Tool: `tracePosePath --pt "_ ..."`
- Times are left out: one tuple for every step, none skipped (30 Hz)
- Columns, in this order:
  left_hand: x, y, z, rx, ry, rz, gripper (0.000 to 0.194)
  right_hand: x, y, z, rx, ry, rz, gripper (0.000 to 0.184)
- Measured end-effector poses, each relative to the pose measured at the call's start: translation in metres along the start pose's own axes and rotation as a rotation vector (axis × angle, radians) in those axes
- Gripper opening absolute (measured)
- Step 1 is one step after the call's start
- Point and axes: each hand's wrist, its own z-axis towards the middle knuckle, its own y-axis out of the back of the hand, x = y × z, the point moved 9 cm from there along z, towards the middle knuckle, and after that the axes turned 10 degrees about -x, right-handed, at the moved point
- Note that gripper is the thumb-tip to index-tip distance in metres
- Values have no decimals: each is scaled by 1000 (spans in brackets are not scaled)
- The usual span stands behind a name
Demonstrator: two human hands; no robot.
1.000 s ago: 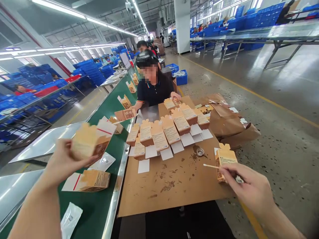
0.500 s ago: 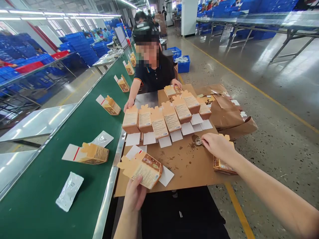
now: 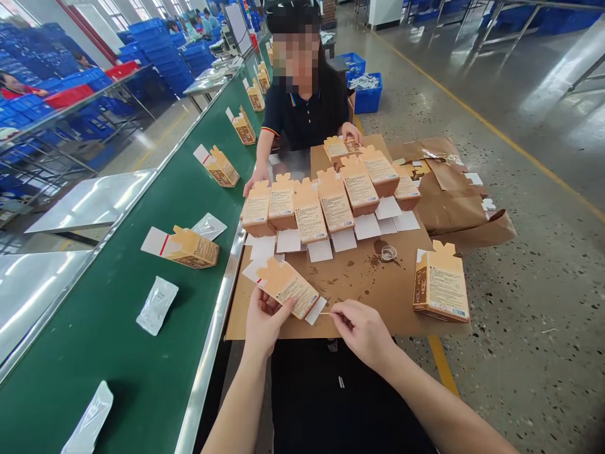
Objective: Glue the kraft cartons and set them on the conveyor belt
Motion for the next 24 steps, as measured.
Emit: tracePosePath --pt "0 1 0 -4 1 -2 91 -1 -6 0 4 18 -6 26" --pt "0 2 -1 -8 1 -2 92 -1 -9 0 6 37 -14 27" --pt "0 3 -1 -11 0 2 92 -1 -9 1 4 57 -22 28" --pt "2 3 -3 -14 -6 9 91 -1 -7 3 -3 71 -29 28" --pt "3 4 -5 -20 -18 17 90 -1 -4 4 -12 75 -33 28" --pt "4 6 -7 -27 -36 26 89 -2 2 4 -25 71 -36 28" --pt "5 6 -11 -36 -58 35 89 -2 9 5 -37 60 -39 27" --pt "7 7 -15 -43 -81 47 88 -2 17 4 -49 44 -44 26" --pt "9 7 -20 -44 -101 64 89 -2 25 4 -60 27 -49 25" --pt "10 6 -25 -45 -120 85 89 -2 33 2 -72 11 -56 24" --pt "12 5 -30 -51 -139 107 90 -1 42 1 -89 0 -61 24" --pt "13 4 -35 -66 -165 128 91 1 49 -1 -107 -6 -63 24" --pt "13 5 -40 -96 -199 148 90 4 56 -2 -124 -8 -59 24" --pt "12 6 -44 -134 -234 166 89 6 62 -4 -140 -9 -52 24" --pt "12 6 -47 -168 -265 182 87 9 67 -6 -154 -7 -43 23" --pt "13 6 -50 -190 -290 194 86 12 70 -8 -164 -5 -33 23" --pt "14 4 -51 -198 -307 204 84 15 73 -10 -170 -5 -23 22" --pt "15 3 -52 -196 -317 209 83 17 74 -12 -175 -5 -15 22" --pt "16 1 -52 -190 -324 210 82 19 74 -14 -179 -7 -8 23" --pt "17 1 -52 -188 -328 208 82 20 75 -15 -180 -8 -2 23" --pt "16 4 -51 -197 -330 203 81 21 74 -16 -181 -10 3 23" --pt "15 9 -49 -219 -329 198 81 21 74 -18 -182 -14 8 23" --pt "13 17 -47 -247 -324 194 81 20 74 -18 -183 -19 13 23" --pt "10 30 -43 -283 -320 193 81 19 75 -19 -184 -25 18 23"
